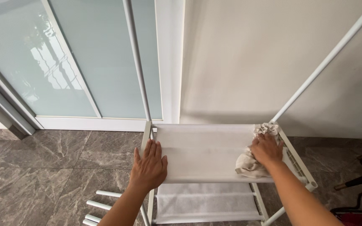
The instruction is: The person assembles a white metal shelving unit by inserting vertical poles into a base frame, then threading horizontal rods through fabric shelves and securing them into the frame. The person wipes the top shelf with a cloth after installation.
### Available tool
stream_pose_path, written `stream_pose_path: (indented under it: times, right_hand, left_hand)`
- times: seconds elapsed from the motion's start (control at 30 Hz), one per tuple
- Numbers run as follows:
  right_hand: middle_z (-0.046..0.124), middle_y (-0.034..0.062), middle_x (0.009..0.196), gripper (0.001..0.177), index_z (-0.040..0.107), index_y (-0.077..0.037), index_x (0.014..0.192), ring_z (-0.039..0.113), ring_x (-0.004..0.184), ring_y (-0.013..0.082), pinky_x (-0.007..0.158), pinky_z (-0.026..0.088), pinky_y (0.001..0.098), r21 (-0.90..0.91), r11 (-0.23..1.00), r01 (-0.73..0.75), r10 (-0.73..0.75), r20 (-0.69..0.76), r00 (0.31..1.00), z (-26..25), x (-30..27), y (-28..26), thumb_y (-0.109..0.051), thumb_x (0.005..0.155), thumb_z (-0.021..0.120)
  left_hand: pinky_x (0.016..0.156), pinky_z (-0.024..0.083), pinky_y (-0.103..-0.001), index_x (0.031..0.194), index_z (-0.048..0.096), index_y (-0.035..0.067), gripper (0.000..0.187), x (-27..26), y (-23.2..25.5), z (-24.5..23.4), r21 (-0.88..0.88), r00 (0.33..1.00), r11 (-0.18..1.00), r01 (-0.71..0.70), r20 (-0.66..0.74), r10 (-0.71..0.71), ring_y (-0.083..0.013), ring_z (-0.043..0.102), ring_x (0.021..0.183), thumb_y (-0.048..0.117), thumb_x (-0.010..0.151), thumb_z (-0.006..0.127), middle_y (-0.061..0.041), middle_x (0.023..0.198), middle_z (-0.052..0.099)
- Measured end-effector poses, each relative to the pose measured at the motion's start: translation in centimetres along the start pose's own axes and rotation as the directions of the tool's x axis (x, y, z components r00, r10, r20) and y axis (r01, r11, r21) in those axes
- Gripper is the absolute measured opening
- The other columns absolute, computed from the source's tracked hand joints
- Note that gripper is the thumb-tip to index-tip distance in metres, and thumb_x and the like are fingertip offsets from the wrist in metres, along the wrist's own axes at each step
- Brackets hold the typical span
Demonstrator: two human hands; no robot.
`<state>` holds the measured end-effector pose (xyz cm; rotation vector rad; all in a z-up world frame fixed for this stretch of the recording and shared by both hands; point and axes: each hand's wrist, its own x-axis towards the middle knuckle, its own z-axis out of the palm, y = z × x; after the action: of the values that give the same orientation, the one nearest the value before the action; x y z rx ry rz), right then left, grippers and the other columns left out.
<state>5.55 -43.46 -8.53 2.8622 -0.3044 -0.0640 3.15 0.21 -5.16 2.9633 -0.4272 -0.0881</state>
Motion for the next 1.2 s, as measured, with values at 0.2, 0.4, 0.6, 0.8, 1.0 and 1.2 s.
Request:
stream_pose_path:
  times: [0.2,0.4,0.6,0.8,1.0,1.2]
  right_hand:
    - [0.065,0.0132,0.131,0.024,0.074,-0.008,0.098,0.062,0.122,0.0330,0.091,0.052,0.0514,0.149,0.808,0.570,-0.406,-0.559,0.723,-2.7,-2.1,-15.2,-0.025,0.091,0.058]
    - [0.016,-0.0022,0.170,0.051,0.041,-0.026,0.151,0.019,0.157,0.0220,0.120,0.015,0.0722,0.480,0.783,0.396,-0.474,0.048,0.879,-11.0,-4.1,-26.3,-0.041,0.106,0.020]
    - [0.024,-0.0017,0.169,0.052,0.042,-0.027,0.150,0.020,0.157,0.0218,0.122,0.007,0.0730,0.474,0.790,0.389,-0.464,0.047,0.884,-12.4,-5.9,-26.2,-0.044,0.106,0.022]
    - [0.024,0.0009,0.169,0.051,0.044,-0.027,0.151,0.023,0.156,0.0230,0.122,0.013,0.0711,0.485,0.810,0.328,-0.382,0.012,0.924,-9.5,-5.6,-23.0,-0.042,0.104,0.027]
    - [0.010,0.0042,0.171,0.061,0.023,-0.018,0.159,0.003,0.160,0.0280,0.121,0.005,0.0718,0.345,0.925,-0.157,0.134,0.090,0.987,-4.0,-5.0,-7.2,-0.047,0.106,0.026]
    - [0.009,0.0253,0.163,0.072,0.015,-0.003,0.158,0.009,0.148,0.0440,0.117,0.008,0.0612,0.388,0.896,-0.214,0.228,0.009,0.974,-0.9,-7.5,-6.0,-0.043,0.102,0.037]
  left_hand:
    - [0.131,0.012,-0.050,0.156,0.022,-0.003,0.062,0.0,-0.7,0.0,-0.451,0.987,0.887,0.100,-0.067,-0.145,-0.0271,0.035,0.151,0.028,0.103,0.029,-0.017,0.156,0.044]
    - [0.125,0.009,-0.051,0.154,0.020,-0.006,0.066,-0.4,-0.6,-0.2,-0.271,0.981,0.963,-0.012,-0.190,-0.041,-0.0333,0.035,0.148,0.005,0.091,0.034,-0.023,0.155,0.039]
    - [0.129,0.005,-0.053,0.157,0.018,0.000,0.066,-0.9,-0.4,-1.0,-0.317,0.997,0.947,0.041,-0.055,-0.061,-0.0269,0.041,0.146,0.008,0.093,0.034,-0.017,0.149,0.049]
    - [0.127,0.005,-0.053,0.155,0.017,-0.002,0.068,-1.0,0.0,-1.0,-0.255,0.996,0.966,0.033,-0.074,-0.053,-0.0251,0.037,0.147,0.006,0.090,0.035,-0.018,0.153,0.044]
    - [0.125,0.007,-0.054,0.152,0.025,0.005,0.057,-0.7,0.1,-0.8,-0.234,0.996,0.971,0.053,-0.062,-0.070,-0.0275,0.038,0.146,0.018,0.097,0.034,-0.015,0.154,0.044]
    - [0.129,0.009,-0.051,0.145,0.040,0.013,0.049,0.4,0.1,-0.4,-0.454,0.990,0.882,0.125,-0.008,-0.144,-0.0317,0.043,0.145,0.036,0.105,0.025,-0.013,0.150,0.053]
